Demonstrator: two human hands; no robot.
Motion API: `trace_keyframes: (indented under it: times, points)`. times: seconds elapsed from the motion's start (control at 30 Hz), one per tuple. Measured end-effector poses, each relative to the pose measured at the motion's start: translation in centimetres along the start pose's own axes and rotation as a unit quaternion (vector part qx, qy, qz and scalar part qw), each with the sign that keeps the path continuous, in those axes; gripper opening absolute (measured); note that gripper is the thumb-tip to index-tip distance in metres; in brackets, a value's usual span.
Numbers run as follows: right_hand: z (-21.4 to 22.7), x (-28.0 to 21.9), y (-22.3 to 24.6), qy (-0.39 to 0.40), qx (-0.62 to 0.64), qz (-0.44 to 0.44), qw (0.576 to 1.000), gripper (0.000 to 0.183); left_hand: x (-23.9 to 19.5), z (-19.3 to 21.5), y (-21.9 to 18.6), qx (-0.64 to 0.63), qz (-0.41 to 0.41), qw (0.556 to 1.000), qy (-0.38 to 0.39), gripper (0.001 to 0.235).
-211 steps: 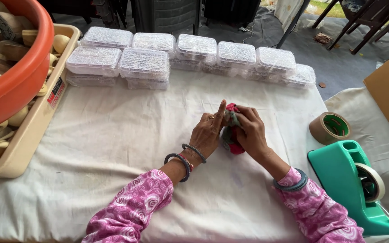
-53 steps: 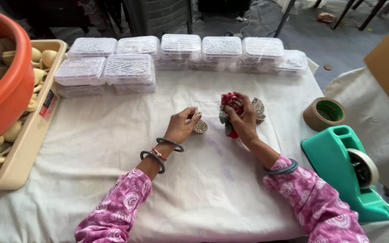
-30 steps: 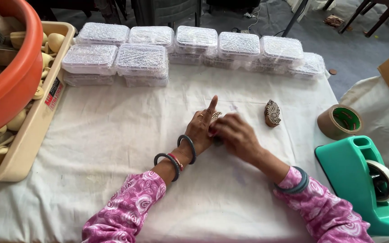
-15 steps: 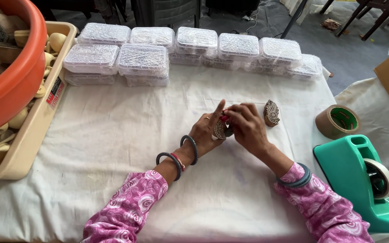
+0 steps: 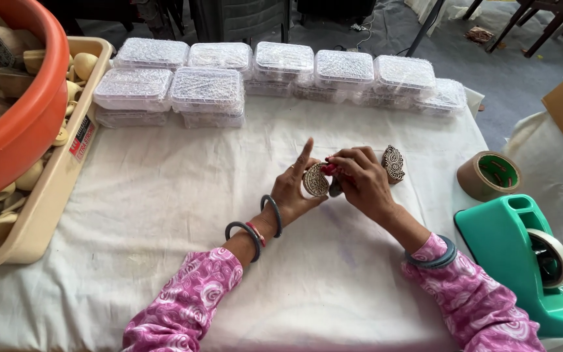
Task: The person wraps a small rectangular item in bubble wrap and secures it with tape, then places it with other wrapped items. They then pick up wooden carved items from a container and wipe them with a cloth.
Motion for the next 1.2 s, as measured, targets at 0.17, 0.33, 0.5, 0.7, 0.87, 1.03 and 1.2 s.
trace_keyframes:
  times: [0.17,0.33,0.5,0.7,0.87,1.03,1.2]
  points:
    - [-0.1,-0.5,2.3,-0.005,0.023,0.043,0.999,0.043,-0.1,-0.3,0.1,0.021,0.010,1.000,0.007,0.127]
    - [-0.2,-0.4,3.5,0.057,0.029,0.145,0.987,0.047,-0.6,-0.5,1.1,0.090,-0.001,0.996,-0.013,0.127]
    - [0.0,-0.2,2.2,-0.007,-0.048,0.030,0.998,0.036,-0.8,-1.5,0.4,0.102,-0.035,0.993,0.055,0.127]
    - [-0.3,-0.8,4.1,0.066,-0.005,0.137,0.988,0.041,-0.5,-0.8,0.0,0.083,-0.039,0.995,0.034,0.130]
    - [1.7,0.6,3.2,0.107,0.098,0.071,0.987,0.047,-0.4,-0.6,2.6,0.112,0.016,0.993,-0.019,0.098]
    - [1.2,-0.1,2.2,-0.054,0.085,-0.038,0.994,0.030,-0.1,-0.6,2.7,-0.226,0.154,0.959,-0.080,0.082]
    - [0.3,-1.3,0.9,-0.063,0.192,-0.073,0.977,0.034,0.0,-1.8,-0.1,-0.394,0.101,0.913,0.000,0.084]
Point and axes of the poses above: each hand's wrist, its own x-axis towards the middle knuckle, its own z-axis out of the back of the hand, y = z × x, the point moved 2 cm from there along x, towards the middle knuckle, and after that the axes turned 6 degrees about -z, right-handed, at the moved point
